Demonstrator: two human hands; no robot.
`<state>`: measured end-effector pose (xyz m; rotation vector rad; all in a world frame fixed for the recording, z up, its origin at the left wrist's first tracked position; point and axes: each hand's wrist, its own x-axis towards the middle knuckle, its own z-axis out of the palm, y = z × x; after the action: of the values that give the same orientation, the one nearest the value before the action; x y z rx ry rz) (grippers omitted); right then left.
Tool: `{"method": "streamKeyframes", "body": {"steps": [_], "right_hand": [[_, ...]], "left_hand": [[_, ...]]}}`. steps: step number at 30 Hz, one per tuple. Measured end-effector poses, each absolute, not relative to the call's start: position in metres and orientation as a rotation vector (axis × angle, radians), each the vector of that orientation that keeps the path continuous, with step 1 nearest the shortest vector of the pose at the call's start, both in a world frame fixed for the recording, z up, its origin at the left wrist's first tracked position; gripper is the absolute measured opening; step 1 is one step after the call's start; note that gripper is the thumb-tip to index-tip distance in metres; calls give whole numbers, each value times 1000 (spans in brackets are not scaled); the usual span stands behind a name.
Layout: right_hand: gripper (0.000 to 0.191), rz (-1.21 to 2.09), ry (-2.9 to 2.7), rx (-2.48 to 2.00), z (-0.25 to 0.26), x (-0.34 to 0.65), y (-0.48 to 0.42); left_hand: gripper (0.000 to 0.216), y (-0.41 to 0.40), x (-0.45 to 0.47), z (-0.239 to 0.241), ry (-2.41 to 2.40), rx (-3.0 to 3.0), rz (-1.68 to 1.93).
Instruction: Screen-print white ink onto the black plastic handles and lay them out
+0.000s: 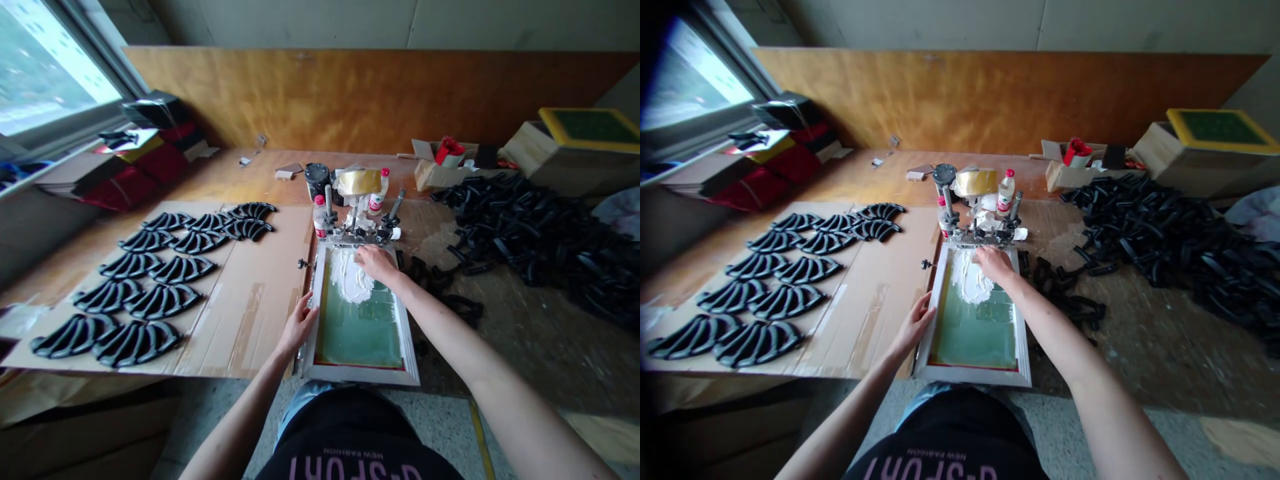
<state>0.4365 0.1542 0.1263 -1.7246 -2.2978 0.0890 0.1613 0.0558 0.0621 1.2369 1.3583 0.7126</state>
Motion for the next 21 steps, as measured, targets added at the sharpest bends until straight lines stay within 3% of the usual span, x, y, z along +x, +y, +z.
{"method": "streamKeyframes", "body": {"steps": [2,9,17,21], "right_hand": [[3,73,-2354,-1714,121,435,141],[17,309,-2705,-1147,140,452,91],[22,152,-2509,-1187,114,443,85],[10,253,-2486,-1236,125,439,92]], "left_hand": [[75,55,162,61,1353,1204,710],[73,52,163,56,1369,1149,751],[77,51,165,71,1323,1074,771],[79,49,167,86,1327,1062,769]]}}
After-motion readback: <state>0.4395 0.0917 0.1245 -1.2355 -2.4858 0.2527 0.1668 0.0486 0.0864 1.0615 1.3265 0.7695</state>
